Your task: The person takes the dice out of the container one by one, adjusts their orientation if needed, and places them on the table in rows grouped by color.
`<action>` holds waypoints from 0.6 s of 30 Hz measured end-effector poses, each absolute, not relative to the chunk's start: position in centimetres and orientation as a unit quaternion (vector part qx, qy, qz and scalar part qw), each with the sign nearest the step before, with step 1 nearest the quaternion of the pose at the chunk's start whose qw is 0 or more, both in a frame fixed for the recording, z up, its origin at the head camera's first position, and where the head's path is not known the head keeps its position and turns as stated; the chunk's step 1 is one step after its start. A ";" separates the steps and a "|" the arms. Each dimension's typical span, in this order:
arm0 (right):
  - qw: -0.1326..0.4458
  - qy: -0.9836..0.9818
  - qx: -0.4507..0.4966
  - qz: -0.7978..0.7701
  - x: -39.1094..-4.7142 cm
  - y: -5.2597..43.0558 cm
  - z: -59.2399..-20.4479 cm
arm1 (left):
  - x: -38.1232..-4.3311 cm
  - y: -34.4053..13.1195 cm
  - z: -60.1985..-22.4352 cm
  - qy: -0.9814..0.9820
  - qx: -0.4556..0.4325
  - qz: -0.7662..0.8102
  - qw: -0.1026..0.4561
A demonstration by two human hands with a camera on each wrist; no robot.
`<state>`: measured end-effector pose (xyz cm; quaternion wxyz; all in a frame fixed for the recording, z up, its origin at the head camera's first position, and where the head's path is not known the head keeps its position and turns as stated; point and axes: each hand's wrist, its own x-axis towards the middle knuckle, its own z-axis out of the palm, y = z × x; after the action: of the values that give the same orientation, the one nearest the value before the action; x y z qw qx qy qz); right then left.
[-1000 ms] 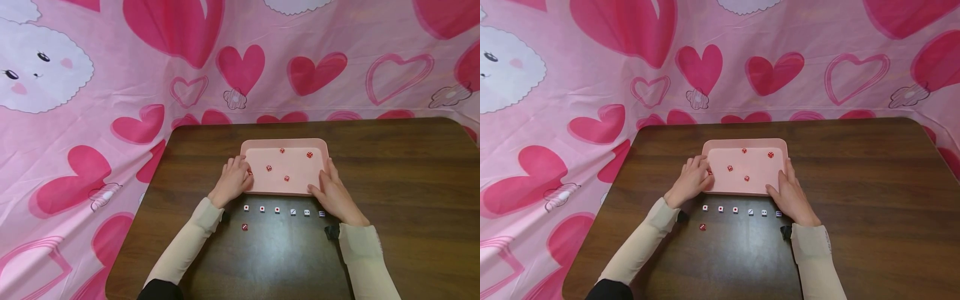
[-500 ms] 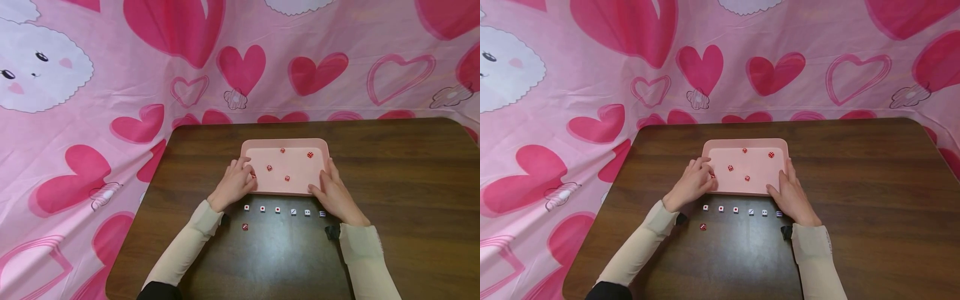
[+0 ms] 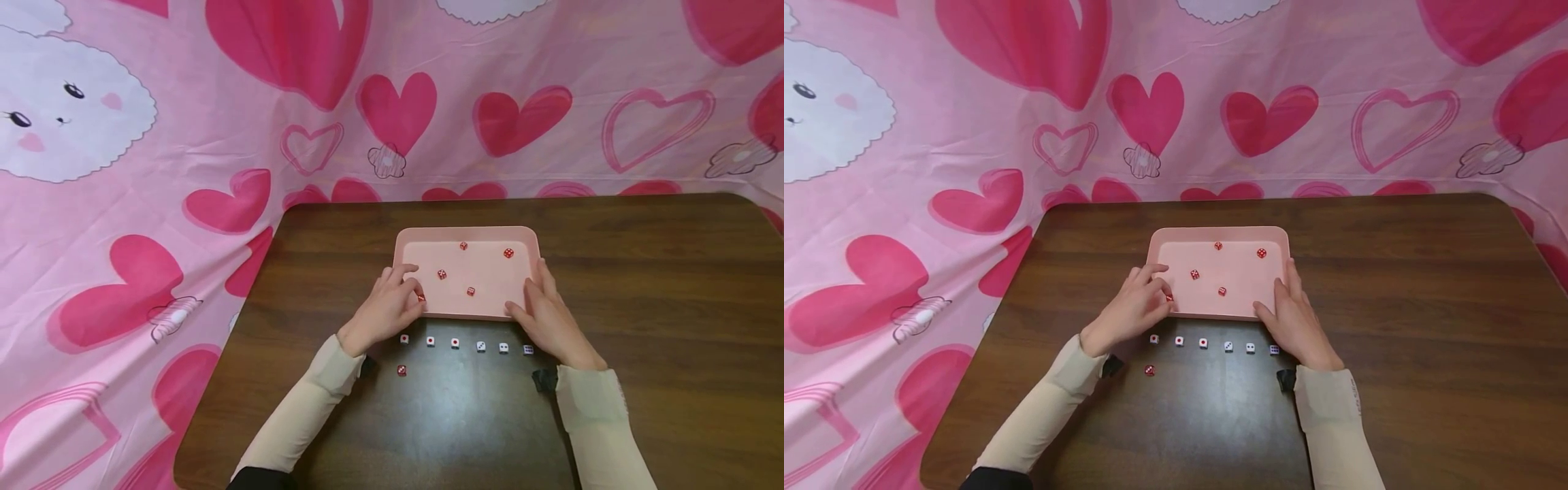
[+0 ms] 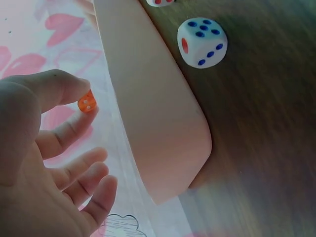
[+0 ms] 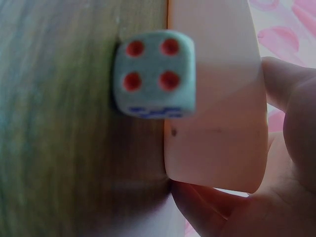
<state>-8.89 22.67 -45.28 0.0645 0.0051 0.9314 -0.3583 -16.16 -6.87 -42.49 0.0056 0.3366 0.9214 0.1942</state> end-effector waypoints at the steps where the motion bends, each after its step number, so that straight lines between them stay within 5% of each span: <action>1: 0.065 0.931 0.004 -0.358 -8.9 22.7 -45.3 | -16.1 -6.9 -42.5 0.921 0.337 0.195 0.006; 18: 0.072 0.933 0.000 -0.354 -9.0 22.9 -45.3 | -14.5 -7.2 -42.6 0.908 0.369 0.195 0.027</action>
<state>-9.01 22.88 -45.27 0.0719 0.0003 0.9325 -0.3538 -14.51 -7.20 -42.58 0.0273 0.3695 0.9082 0.1947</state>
